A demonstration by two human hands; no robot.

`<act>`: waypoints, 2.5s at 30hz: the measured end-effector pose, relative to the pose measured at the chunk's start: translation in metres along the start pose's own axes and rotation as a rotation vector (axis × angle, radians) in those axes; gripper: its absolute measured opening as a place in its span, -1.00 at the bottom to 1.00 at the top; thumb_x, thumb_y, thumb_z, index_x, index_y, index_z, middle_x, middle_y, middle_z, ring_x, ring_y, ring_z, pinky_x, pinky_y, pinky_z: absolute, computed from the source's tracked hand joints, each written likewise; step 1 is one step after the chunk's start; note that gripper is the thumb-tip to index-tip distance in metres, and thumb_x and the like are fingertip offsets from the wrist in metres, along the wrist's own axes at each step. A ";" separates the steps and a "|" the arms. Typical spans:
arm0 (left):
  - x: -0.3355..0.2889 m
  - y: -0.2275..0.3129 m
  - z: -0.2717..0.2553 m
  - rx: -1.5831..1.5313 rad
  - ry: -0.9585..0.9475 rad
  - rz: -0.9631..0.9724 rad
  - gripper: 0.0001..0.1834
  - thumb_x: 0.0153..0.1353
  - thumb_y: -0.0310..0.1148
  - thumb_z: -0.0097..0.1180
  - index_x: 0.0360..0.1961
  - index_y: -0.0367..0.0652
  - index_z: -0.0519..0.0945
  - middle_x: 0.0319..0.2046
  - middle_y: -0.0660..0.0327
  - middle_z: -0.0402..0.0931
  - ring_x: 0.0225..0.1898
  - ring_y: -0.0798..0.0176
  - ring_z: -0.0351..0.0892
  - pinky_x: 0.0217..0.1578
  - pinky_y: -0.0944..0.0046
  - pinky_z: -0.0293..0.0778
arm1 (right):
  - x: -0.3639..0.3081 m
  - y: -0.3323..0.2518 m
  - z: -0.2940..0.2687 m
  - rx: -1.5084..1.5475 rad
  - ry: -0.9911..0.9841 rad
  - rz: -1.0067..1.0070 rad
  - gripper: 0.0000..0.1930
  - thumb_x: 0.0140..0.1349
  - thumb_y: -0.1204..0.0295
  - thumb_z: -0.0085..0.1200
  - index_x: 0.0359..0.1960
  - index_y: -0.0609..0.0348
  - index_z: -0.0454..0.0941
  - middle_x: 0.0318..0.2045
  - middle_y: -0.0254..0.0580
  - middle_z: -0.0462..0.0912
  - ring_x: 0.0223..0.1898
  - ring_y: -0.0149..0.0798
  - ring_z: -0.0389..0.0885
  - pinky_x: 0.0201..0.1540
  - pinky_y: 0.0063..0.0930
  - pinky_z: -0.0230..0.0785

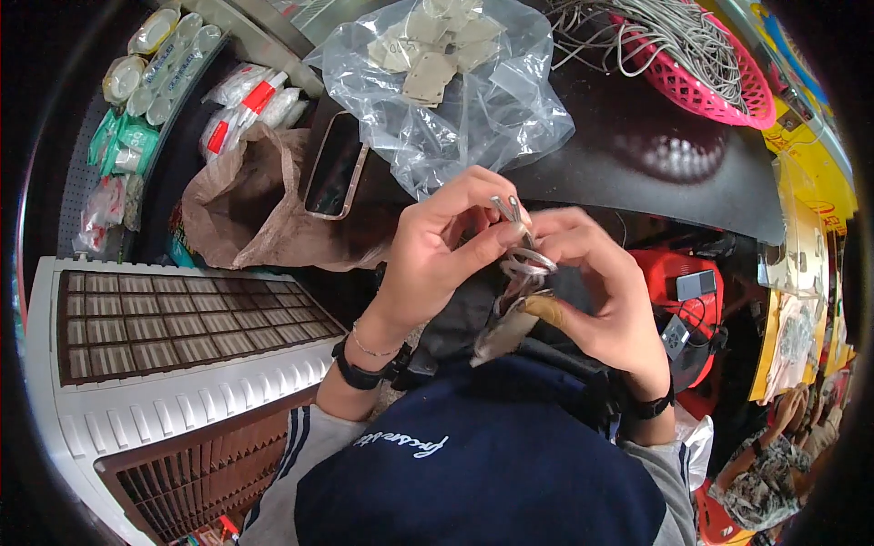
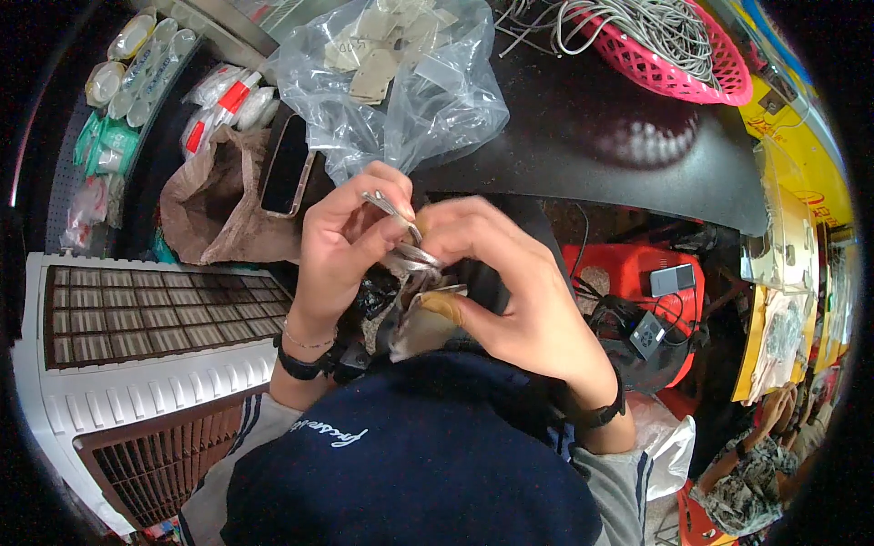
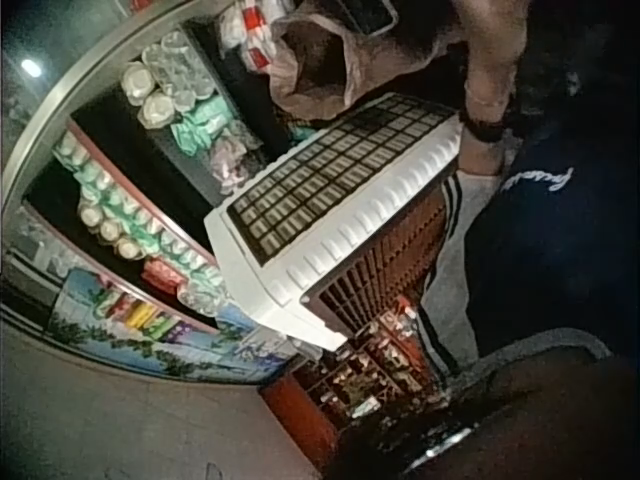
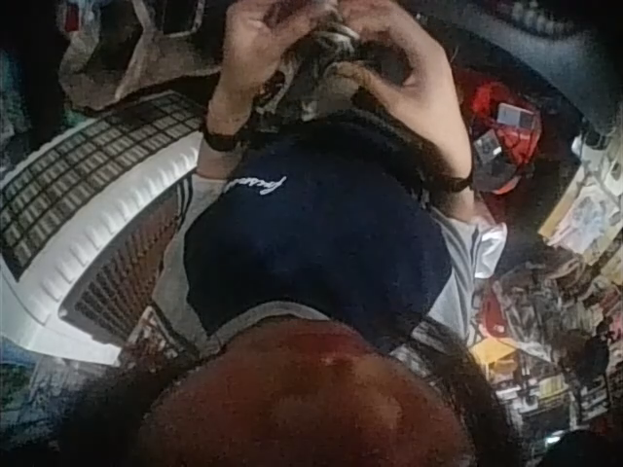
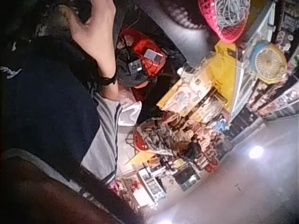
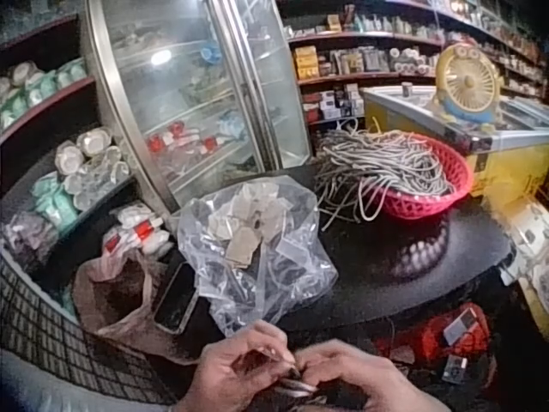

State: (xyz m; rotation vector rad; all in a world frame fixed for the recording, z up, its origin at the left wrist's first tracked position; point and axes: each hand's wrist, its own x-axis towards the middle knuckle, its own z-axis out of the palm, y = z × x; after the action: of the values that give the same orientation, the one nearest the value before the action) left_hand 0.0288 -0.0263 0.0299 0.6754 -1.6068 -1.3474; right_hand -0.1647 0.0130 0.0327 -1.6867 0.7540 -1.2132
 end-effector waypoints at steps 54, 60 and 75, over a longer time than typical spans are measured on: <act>0.031 0.012 0.001 -0.117 0.233 -0.035 -0.85 0.21 -0.47 0.12 -0.24 -0.34 0.52 -0.33 0.21 0.58 -0.29 0.46 0.51 -0.20 0.45 0.43 | -0.003 -0.004 -0.008 0.150 -0.106 0.235 -0.57 -0.04 0.79 0.08 -0.07 0.27 0.55 -0.11 -0.12 0.61 -0.23 -0.35 0.64 -0.16 -0.52 0.45; 0.029 0.018 0.014 0.086 0.291 0.048 -0.35 0.12 -0.19 0.13 0.15 -0.36 0.28 0.06 0.05 0.37 -0.11 0.27 0.44 -0.18 0.37 0.38 | -0.009 -0.019 -0.076 0.053 -0.002 0.187 -0.58 -0.05 0.82 0.05 -0.10 0.27 0.56 -0.09 -0.11 0.57 -0.23 -0.31 0.63 -0.16 -0.50 0.46; 0.033 0.002 -0.021 0.156 0.519 0.032 -0.67 0.17 -0.41 0.09 -0.08 -0.34 0.37 -0.34 0.15 0.41 -0.34 0.33 0.35 -0.29 0.37 0.31 | -0.173 0.000 -0.435 -1.098 1.374 -0.002 -0.82 0.21 0.60 0.07 -0.15 0.27 0.56 -0.23 -0.22 0.66 -0.22 -0.40 0.60 -0.14 -0.56 0.43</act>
State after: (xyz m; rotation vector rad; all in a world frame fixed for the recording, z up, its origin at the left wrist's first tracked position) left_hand 0.0329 -0.0629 0.0414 0.9962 -1.2968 -0.9269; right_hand -0.6327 0.0250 0.0145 -1.3136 2.5830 -2.1292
